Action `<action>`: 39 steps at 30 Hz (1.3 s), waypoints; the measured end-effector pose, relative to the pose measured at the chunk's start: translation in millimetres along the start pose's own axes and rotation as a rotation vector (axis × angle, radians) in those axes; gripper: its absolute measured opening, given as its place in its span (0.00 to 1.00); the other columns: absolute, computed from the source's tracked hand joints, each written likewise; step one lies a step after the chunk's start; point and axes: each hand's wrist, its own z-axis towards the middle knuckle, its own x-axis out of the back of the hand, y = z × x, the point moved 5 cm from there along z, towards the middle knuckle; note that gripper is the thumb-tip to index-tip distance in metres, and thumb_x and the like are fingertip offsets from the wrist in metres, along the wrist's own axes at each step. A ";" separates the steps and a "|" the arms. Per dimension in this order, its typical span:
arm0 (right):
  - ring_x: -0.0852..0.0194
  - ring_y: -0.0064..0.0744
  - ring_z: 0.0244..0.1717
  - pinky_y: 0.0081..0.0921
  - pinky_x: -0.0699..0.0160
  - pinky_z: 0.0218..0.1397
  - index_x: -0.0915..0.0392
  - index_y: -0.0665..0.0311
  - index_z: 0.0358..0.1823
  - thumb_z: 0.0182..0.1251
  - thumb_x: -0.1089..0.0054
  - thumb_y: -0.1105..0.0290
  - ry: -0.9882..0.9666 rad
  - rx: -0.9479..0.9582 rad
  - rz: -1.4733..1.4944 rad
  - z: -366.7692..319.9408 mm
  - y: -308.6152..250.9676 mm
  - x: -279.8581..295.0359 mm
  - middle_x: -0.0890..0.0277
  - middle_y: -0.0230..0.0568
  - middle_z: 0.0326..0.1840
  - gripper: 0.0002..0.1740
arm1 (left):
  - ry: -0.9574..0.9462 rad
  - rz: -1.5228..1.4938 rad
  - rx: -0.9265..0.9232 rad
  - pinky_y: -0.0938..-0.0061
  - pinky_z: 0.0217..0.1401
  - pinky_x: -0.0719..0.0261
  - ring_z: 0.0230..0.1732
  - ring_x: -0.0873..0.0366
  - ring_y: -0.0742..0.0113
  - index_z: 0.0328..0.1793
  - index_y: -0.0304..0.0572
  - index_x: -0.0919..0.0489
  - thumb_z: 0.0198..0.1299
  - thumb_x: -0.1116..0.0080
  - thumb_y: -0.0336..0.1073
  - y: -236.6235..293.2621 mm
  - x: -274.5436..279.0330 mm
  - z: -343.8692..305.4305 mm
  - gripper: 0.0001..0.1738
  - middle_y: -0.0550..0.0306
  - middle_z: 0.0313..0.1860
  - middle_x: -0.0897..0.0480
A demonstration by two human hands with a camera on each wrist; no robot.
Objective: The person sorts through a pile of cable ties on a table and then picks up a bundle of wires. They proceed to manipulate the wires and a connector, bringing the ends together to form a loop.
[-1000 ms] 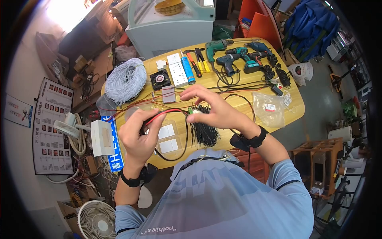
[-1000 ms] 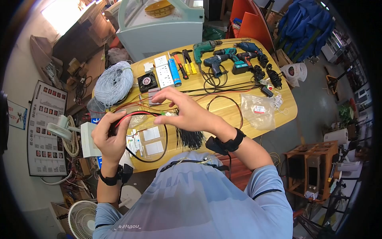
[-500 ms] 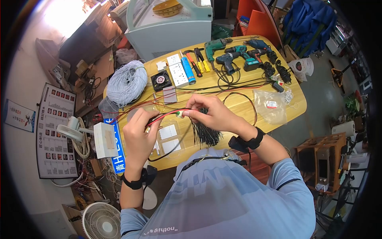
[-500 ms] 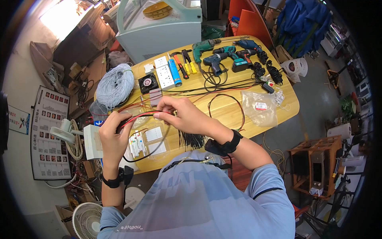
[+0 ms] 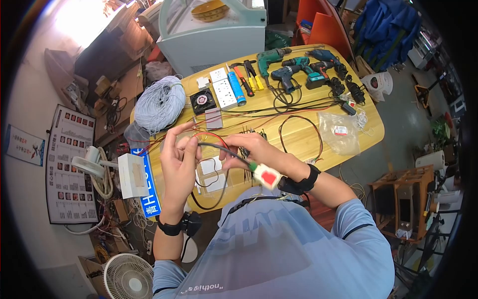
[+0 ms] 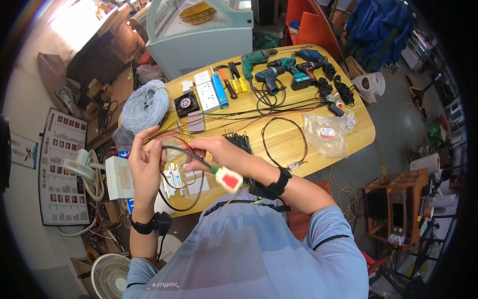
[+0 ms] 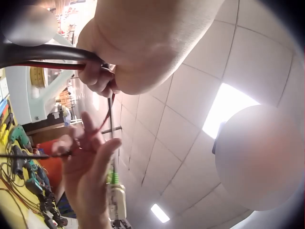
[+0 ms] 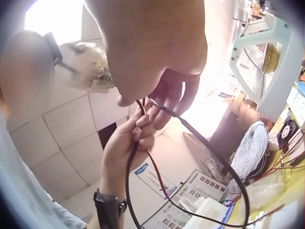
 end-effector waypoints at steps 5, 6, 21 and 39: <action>0.26 0.19 0.26 0.21 0.26 0.32 0.16 0.69 0.37 0.76 0.43 0.60 0.154 -0.230 0.395 -0.4 8.2 8.0 0.21 0.33 0.25 0.18 | -0.002 0.288 -0.145 0.79 0.28 0.35 0.25 0.33 0.78 0.52 0.32 0.17 0.71 0.44 0.29 -14.4 7.5 -7.5 0.10 0.63 0.27 0.23; 0.27 0.16 0.25 0.19 0.28 0.30 0.16 0.69 0.36 0.77 0.44 0.59 0.165 -0.314 0.511 -2.2 19.3 9.9 0.22 0.31 0.22 0.19 | 0.003 0.288 -0.145 0.79 0.28 0.35 0.25 0.33 0.78 0.52 0.32 0.17 0.71 0.44 0.29 -12.0 9.5 -9.9 0.10 0.63 0.27 0.23; 0.26 0.38 0.45 0.31 0.26 0.48 0.19 0.67 0.49 0.61 0.41 0.79 -0.154 0.058 -0.118 2.8 20.6 -4.0 0.26 0.41 0.43 0.14 | -0.055 0.573 -0.155 0.75 0.34 0.23 0.31 0.18 0.69 0.49 0.30 0.16 0.67 0.40 0.28 -3.2 34.6 -33.5 0.10 0.47 0.34 0.13; 0.30 0.13 0.26 0.13 0.32 0.27 0.20 0.67 0.36 0.74 0.38 0.63 0.461 -0.476 0.536 6.3 63.9 48.3 0.22 0.29 0.29 0.13 | -0.014 0.702 0.053 0.77 0.24 0.39 0.21 0.38 0.76 0.44 0.31 0.18 0.58 0.28 0.34 -29.6 69.3 -61.1 0.14 0.61 0.19 0.31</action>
